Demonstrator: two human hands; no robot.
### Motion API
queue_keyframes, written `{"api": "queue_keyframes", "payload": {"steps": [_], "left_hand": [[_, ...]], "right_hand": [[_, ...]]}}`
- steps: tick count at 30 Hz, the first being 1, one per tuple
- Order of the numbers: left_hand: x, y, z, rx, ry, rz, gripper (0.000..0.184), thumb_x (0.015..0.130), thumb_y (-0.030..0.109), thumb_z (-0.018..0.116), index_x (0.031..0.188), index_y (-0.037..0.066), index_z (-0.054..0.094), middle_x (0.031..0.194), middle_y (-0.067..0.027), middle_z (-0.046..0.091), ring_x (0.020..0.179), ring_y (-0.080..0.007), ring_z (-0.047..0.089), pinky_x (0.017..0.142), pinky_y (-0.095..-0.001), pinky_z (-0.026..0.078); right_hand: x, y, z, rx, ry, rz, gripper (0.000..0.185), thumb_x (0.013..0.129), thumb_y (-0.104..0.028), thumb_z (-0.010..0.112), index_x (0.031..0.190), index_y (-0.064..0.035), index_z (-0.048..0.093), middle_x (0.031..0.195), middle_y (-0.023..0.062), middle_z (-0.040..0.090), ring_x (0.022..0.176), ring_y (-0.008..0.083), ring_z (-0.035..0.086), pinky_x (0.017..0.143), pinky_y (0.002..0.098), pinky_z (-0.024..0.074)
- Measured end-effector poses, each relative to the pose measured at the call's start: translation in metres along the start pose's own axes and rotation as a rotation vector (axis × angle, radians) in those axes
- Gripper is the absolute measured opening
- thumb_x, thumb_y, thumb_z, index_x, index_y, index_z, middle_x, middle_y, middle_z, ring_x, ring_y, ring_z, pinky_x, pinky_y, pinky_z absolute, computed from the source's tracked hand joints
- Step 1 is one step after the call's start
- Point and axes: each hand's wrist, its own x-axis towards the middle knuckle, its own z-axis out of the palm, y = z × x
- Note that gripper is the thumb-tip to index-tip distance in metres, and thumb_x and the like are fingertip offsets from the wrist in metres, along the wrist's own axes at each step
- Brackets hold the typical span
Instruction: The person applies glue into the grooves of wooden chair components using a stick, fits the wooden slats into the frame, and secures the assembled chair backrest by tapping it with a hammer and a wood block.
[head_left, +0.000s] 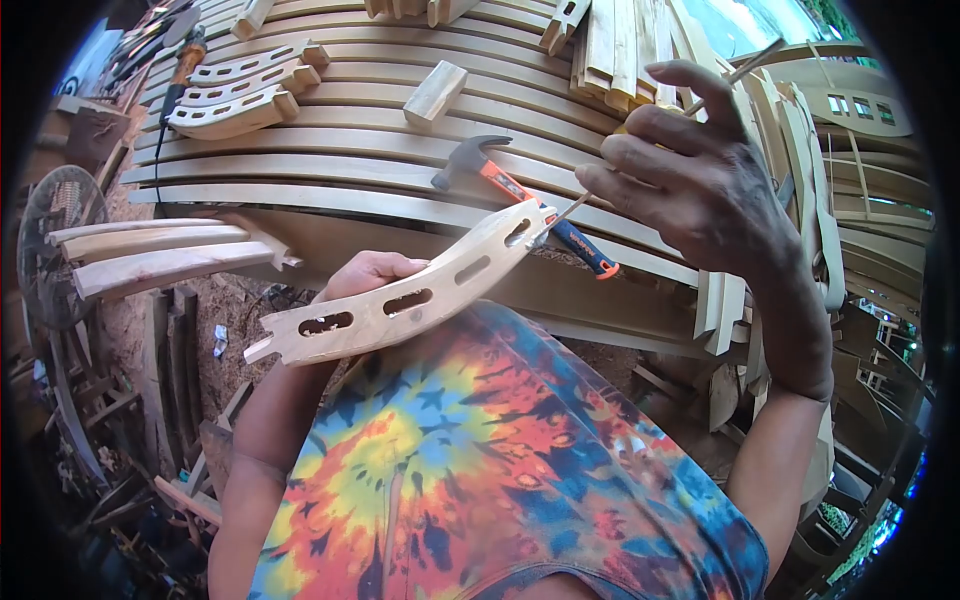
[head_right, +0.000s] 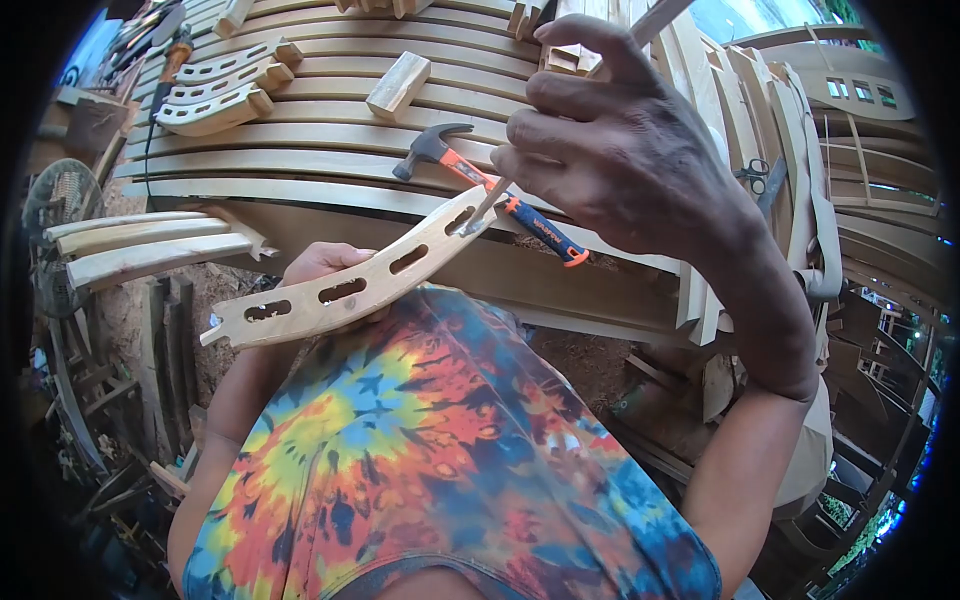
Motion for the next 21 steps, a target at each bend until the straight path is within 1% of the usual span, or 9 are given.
{"api": "queue_keyframes", "payload": {"steps": [1, 4, 7, 9, 12, 16, 19, 21], "left_hand": [[-0.001, 0.000, 0.001, 0.003, 0.008, 0.009, 0.046, 0.100, 0.025, 0.045, 0.137, -0.004, 0.048, 0.100, -0.0273, 0.068, 0.082, -0.0370, 0.072, 0.061, -0.0433, 0.063], [-0.002, 0.002, 0.016, -0.044, -0.012, -0.044, 0.044, 0.100, 0.022, 0.046, 0.135, -0.005, 0.048, 0.095, -0.0274, 0.068, 0.072, -0.0345, 0.072, 0.053, -0.0387, 0.061], [-0.006, 0.000, 0.032, 0.147, 0.049, 0.050, 0.041, 0.099, 0.019, 0.045, 0.131, -0.006, 0.051, 0.090, -0.0265, 0.067, 0.060, -0.0300, 0.068, 0.045, -0.0333, 0.055], [-0.005, -0.002, 0.034, 0.224, 0.073, 0.093, 0.039, 0.099, 0.018, 0.045, 0.129, -0.006, 0.052, 0.086, -0.0257, 0.067, 0.054, -0.0272, 0.066, 0.041, -0.0307, 0.052], [-0.007, -0.003, 0.040, 0.162, 0.054, 0.083, 0.038, 0.100, 0.019, 0.043, 0.126, -0.006, 0.054, 0.085, -0.0250, 0.067, 0.050, -0.0255, 0.063, 0.039, -0.0298, 0.050], [-0.007, -0.002, 0.051, 0.020, 0.099, 0.030, 0.041, 0.103, 0.021, 0.038, 0.126, -0.008, 0.054, 0.085, -0.0248, 0.067, 0.051, -0.0260, 0.062, 0.041, -0.0316, 0.051], [-0.005, 0.000, 0.041, -0.047, 0.005, -0.029, 0.042, 0.103, 0.022, 0.039, 0.127, -0.009, 0.054, 0.090, -0.0245, 0.068, 0.059, -0.0271, 0.067, 0.048, -0.0334, 0.055], [-0.002, -0.002, 0.027, 0.015, -0.044, 0.020, 0.039, 0.103, 0.021, 0.044, 0.128, -0.007, 0.056, 0.100, -0.0199, 0.071, 0.075, -0.0231, 0.071, 0.065, -0.0334, 0.059]], "right_hand": [[0.010, -0.005, -0.009, -0.028, -0.013, -0.009, 0.019, 0.077, -0.016, 0.066, 0.093, -0.0163, 0.077, 0.078, -0.0042, 0.059, 0.081, 0.0117, 0.061, 0.115, 0.0473, 0.0324], [0.010, -0.015, -0.001, -0.006, 0.046, 0.015, 0.018, 0.077, -0.017, 0.067, 0.091, -0.0159, 0.077, 0.077, -0.0040, 0.059, 0.079, 0.0119, 0.061, 0.115, 0.0468, 0.0327], [0.019, -0.027, 0.004, 0.033, 0.094, 0.005, 0.018, 0.076, -0.019, 0.069, 0.091, -0.0154, 0.077, 0.077, -0.0047, 0.058, 0.078, 0.0115, 0.060, 0.114, 0.0464, 0.0334], [0.024, -0.030, 0.003, 0.029, 0.062, -0.024, 0.017, 0.076, -0.019, 0.071, 0.091, -0.0148, 0.077, 0.076, -0.0048, 0.058, 0.078, 0.0112, 0.060, 0.114, 0.0458, 0.0343], [0.028, -0.033, 0.008, 0.059, 0.054, -0.035, 0.014, 0.077, -0.018, 0.075, 0.091, -0.0139, 0.077, 0.074, -0.0045, 0.057, 0.078, 0.0109, 0.059, 0.113, 0.0450, 0.0355], [0.033, -0.038, 0.014, 0.079, 0.048, -0.032, 0.012, 0.078, -0.017, 0.076, 0.089, -0.0133, 0.075, 0.073, -0.0040, 0.056, 0.078, 0.0112, 0.059, 0.112, 0.0436, 0.0365], [0.035, -0.039, 0.015, 0.103, 0.037, -0.073, 0.011, 0.078, -0.017, 0.076, 0.088, -0.0136, 0.075, 0.072, -0.0039, 0.055, 0.078, 0.0111, 0.059, 0.112, 0.0427, 0.0367], [0.034, -0.038, 0.015, 0.126, 0.035, -0.089, 0.011, 0.077, -0.016, 0.075, 0.089, -0.0141, 0.075, 0.071, -0.0040, 0.055, 0.078, 0.0112, 0.059, 0.112, 0.0429, 0.0366]]}}
